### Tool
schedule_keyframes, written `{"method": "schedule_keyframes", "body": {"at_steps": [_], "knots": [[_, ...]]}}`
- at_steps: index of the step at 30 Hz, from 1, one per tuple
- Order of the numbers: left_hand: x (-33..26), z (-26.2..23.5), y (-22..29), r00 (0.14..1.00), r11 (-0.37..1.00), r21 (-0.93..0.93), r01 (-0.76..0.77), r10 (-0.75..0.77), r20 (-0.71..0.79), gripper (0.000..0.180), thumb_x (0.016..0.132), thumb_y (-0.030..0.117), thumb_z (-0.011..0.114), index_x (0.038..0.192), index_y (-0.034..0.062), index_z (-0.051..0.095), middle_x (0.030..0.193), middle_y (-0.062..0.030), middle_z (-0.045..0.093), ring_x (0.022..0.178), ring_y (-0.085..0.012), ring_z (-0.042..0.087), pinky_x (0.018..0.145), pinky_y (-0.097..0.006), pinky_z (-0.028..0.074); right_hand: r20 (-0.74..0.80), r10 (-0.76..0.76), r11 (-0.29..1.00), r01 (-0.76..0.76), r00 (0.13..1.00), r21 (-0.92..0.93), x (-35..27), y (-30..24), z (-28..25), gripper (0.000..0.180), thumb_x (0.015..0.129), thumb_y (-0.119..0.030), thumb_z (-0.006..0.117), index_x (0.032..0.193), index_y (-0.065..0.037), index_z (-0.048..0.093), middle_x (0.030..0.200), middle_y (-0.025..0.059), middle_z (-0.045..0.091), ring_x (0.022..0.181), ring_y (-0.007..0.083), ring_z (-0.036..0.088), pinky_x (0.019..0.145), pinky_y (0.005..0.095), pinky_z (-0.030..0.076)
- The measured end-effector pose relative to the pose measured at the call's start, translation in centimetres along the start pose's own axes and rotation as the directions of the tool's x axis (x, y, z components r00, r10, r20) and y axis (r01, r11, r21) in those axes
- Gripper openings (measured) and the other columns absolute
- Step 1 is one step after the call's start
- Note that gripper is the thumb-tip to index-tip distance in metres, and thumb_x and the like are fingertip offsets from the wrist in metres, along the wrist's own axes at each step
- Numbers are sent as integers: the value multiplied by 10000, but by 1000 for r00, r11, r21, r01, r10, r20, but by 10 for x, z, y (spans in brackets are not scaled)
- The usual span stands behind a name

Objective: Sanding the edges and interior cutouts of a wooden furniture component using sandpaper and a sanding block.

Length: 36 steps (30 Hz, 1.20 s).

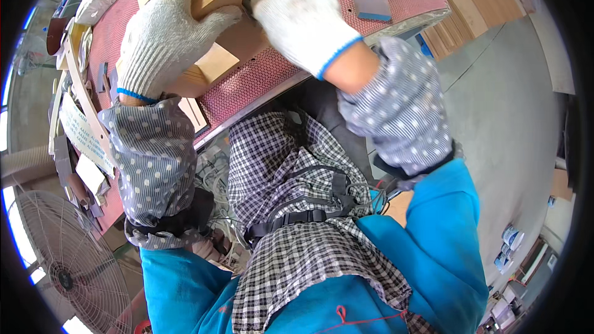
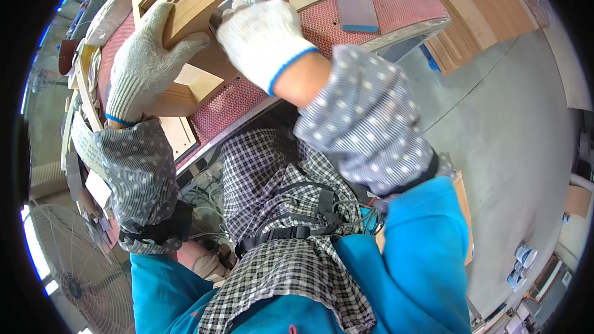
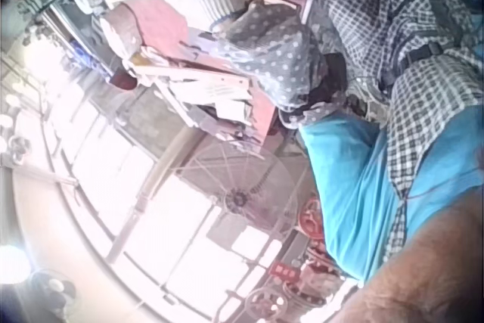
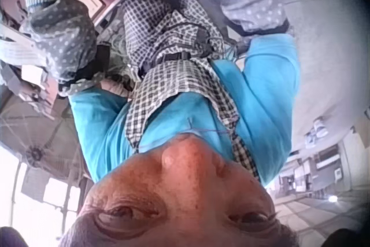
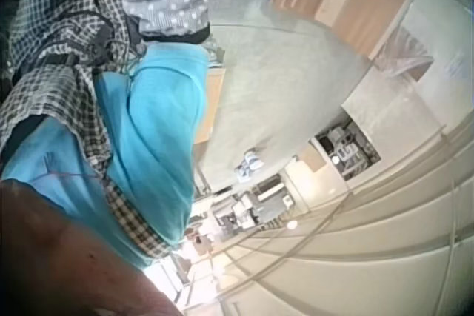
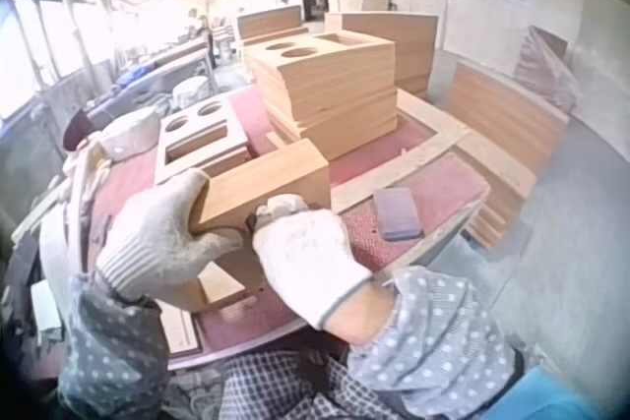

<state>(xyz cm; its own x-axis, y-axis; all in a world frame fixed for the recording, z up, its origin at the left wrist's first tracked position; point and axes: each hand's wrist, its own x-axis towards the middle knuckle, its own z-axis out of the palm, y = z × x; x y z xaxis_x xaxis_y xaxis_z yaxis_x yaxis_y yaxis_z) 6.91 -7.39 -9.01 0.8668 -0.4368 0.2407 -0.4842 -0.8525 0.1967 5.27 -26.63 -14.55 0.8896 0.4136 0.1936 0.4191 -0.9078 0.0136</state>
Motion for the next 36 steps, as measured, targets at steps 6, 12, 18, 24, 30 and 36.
{"method": "schedule_keyframes", "body": {"at_steps": [6,12,18,24,30,36], "knots": [[2,4,7,999,1000,-5,-3,2,-37,632,853,406,820,1264,-12,586,1059,-218,713,986,-330,731,840,-420,575,-405,-75,997,62,911,-46,-32,6,20,216,840,-131,608,1032,-61,679,902,98,702,723,273,709,591,386,561],[4,1,8,997,997,1,72,-72,23,642,856,423,809,1279,-6,586,1070,-225,711,990,-329,730,840,-416,576,-256,-62,995,40,965,-91,1,8,17,163,883,-192,642,921,-93,766,857,88,754,805,240,760,603,412,589],[-1,3,0,997,998,46,-31,34,-75,602,865,426,802,1255,18,593,993,-204,723,917,-321,742,784,-418,579,-276,-66,991,95,959,94,-32,10,13,184,891,-190,617,971,-96,753,901,116,755,802,283,756,624,443,590],[5,8,-3,1000,1000,24,-21,21,-16,519,872,409,795,1169,33,594,955,-187,718,881,-322,734,742,-412,566,-151,93,942,-37,984,335,2,12,15,247,892,-196,585,1060,-75,721,1004,210,729,991,352,712,778,509,595],[4,3,5,1000,999,-28,22,-21,18,424,875,254,788,1146,3,581,928,-184,662,846,-267,684,729,-377,538,-100,145,749,-43,984,661,-33,5,10,300,858,-153,582,1128,-61,673,997,220,710,924,401,700,833,526,565],[2,2,1,998,994,-94,50,-47,41,519,837,424,818,1116,35,617,950,-190,711,856,-368,733,720,-440,570,-179,262,648,-35,949,761,-5,-8,34,258,966,-219,546,1123,-61,677,861,196,708,841,373,709,789,492,569]]}}
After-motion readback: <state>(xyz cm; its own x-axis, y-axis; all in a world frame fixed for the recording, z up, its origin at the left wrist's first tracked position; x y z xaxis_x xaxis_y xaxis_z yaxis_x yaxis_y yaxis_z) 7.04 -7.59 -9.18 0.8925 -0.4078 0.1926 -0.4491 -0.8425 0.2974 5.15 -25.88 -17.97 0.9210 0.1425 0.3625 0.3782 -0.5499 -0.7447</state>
